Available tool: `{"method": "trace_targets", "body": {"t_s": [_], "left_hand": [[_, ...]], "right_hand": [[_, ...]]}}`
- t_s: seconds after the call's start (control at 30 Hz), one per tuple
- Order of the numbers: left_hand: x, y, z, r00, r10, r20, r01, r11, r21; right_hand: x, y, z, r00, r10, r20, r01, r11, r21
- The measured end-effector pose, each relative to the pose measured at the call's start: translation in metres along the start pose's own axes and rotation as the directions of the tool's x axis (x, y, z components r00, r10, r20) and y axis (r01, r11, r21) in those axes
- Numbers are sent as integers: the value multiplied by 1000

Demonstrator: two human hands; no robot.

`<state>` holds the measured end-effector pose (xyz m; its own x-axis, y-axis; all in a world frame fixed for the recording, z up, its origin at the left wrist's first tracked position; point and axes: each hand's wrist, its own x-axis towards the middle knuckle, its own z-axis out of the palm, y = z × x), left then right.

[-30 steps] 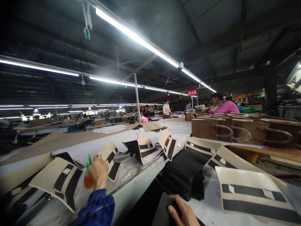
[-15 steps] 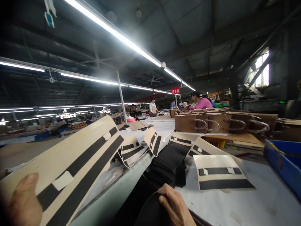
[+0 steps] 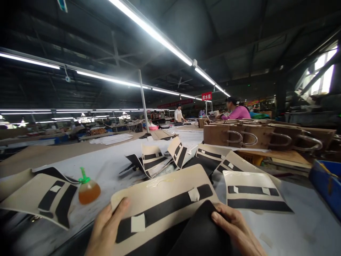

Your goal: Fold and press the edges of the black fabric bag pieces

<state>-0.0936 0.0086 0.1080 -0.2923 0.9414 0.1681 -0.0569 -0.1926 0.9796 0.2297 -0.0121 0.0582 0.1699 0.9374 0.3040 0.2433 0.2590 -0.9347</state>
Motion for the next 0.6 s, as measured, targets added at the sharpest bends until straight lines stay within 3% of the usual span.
{"method": "trace_targets", "body": {"t_s": [0.1,0.2,0.33,0.47,0.6], "left_hand": [[10,-21,8,982,-173,78,183,973,-144],[15,-38,14,957,-201,211,257,925,-281],[6,-44,18,928,-200,314,320,859,-400],[-2,-46,17,918,-273,289,388,772,-504],[4,-57,18,859,-435,269,511,707,-488]], "right_hand": [[3,14,0,993,115,-11,-112,981,158],[9,27,0,972,217,-90,-186,945,269],[13,29,3,936,300,-184,-210,896,392],[10,23,10,943,303,-136,-192,833,519],[6,23,14,954,282,-101,-171,789,590]]}}
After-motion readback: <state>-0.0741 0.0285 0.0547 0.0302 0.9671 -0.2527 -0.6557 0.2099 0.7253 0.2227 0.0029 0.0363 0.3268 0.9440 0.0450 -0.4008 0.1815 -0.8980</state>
